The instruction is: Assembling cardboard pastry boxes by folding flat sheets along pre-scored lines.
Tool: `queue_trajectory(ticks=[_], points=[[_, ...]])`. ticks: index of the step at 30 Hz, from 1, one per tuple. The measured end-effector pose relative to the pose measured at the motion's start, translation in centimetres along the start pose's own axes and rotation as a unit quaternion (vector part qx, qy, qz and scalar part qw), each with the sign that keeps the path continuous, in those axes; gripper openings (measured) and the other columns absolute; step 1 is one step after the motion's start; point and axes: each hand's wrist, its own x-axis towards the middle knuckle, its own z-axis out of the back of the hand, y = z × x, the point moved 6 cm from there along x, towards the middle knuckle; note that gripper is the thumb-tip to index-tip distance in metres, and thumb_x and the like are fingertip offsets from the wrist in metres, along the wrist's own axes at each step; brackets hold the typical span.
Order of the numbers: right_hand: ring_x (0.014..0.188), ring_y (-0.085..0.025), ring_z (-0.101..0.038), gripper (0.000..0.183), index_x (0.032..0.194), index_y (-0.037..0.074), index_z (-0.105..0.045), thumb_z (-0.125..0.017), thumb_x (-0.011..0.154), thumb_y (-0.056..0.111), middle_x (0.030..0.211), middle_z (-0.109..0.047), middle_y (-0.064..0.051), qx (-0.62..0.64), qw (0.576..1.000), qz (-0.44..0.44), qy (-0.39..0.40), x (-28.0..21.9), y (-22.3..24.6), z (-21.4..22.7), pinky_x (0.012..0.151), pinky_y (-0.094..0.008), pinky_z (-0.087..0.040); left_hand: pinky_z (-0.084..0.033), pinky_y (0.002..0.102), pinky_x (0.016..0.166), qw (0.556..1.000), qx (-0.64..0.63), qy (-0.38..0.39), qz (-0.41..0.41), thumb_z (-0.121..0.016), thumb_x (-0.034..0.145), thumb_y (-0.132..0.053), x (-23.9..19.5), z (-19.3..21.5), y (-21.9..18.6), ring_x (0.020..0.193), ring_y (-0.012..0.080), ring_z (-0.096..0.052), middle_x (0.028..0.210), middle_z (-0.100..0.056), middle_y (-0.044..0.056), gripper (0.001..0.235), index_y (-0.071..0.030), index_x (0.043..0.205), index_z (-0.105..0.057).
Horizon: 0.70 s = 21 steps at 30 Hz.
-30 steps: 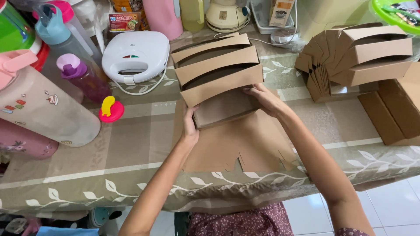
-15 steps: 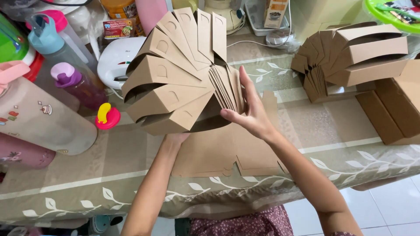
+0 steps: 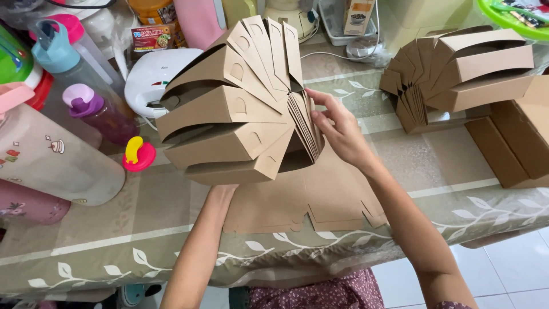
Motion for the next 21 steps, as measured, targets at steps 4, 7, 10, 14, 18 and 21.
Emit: queue_trajectory(ticks=[4,7,10,14,18,21], points=[[0.118,-0.036,-0.065,0.06,0.156,0.022,-0.043,-0.057,0.102,0.046,0.141,-0.051,-0.016,-0.14,0.989,-0.035,0.01,-1.0,3.0,-0.1,0.094,-0.052,-0.056,-0.043,0.047,0.102,1.0,0.012,0.016,-0.014,-0.081,0.08,-0.029,0.0,3.5,0.6,0.124,0.0341,-0.053,0.139,-0.05,0.017,0.07,-0.014,0.138,-0.045],[0.114,-0.036,-0.066,0.051,0.157,0.014,-0.042,-0.048,0.107,0.018,0.141,-0.056,-0.019,-0.143,0.989,0.022,0.005,-1.2,3.6,-0.1,0.092,-0.049,-0.057,-0.042,0.048,0.104,0.999,0.021,0.024,-0.018,-0.08,0.08,-0.028,-1.0,4.1,0.4,0.125,0.0343,-0.05,0.14,-0.047,0.017,0.072,-0.014,0.14,-0.043],[0.118,-0.05,-0.061,0.054,0.154,0.005,-0.041,-0.041,0.1,0.004,0.133,-0.06,-0.029,-0.239,0.97,0.041,-0.002,-1.4,2.9,-0.3,0.092,-0.061,-0.054,-0.04,0.048,0.105,0.998,0.029,0.035,-0.03,-0.08,0.08,-0.028,-1.6,4.4,0.0,0.127,0.0345,-0.048,0.142,-0.045,0.018,0.074,-0.015,0.141,-0.04],[0.108,-0.047,-0.066,0.054,0.149,0.011,-0.043,-0.039,0.096,0.002,0.126,-0.064,-0.027,-0.265,0.964,0.011,-0.02,-1.4,1.9,0.3,0.09,-0.058,-0.056,-0.038,0.048,0.107,0.997,0.037,0.049,-0.046,-0.08,0.081,-0.027,-2.2,4.4,-0.5,0.129,0.0347,-0.045,0.144,-0.041,0.018,0.076,-0.015,0.143,-0.037],[0.087,-0.036,-0.072,0.043,0.142,0.01,-0.048,-0.045,0.099,0.008,0.125,-0.067,-0.018,-0.2,0.979,-0.013,-0.045,-0.8,1.4,0.9,0.078,-0.047,-0.06,-0.036,0.048,0.108,0.995,0.049,0.067,-0.057,-0.079,0.081,-0.026,-2.2,4.2,-1.0,0.131,0.035,-0.043,0.146,-0.038,0.018,0.079,-0.016,0.145,-0.033],[0.092,-0.041,-0.072,0.039,0.142,0.009,-0.047,-0.044,0.104,0.012,0.127,-0.066,-0.02,-0.189,0.981,-0.012,-0.03,-0.7,1.5,0.5,0.076,-0.051,-0.061,-0.034,0.048,0.11,0.993,0.059,0.076,-0.063,-0.079,0.082,-0.026,-2.7,4.5,-1.2,0.133,0.0351,-0.04,0.148,-0.035,0.018,0.081,-0.016,0.146,-0.031]])
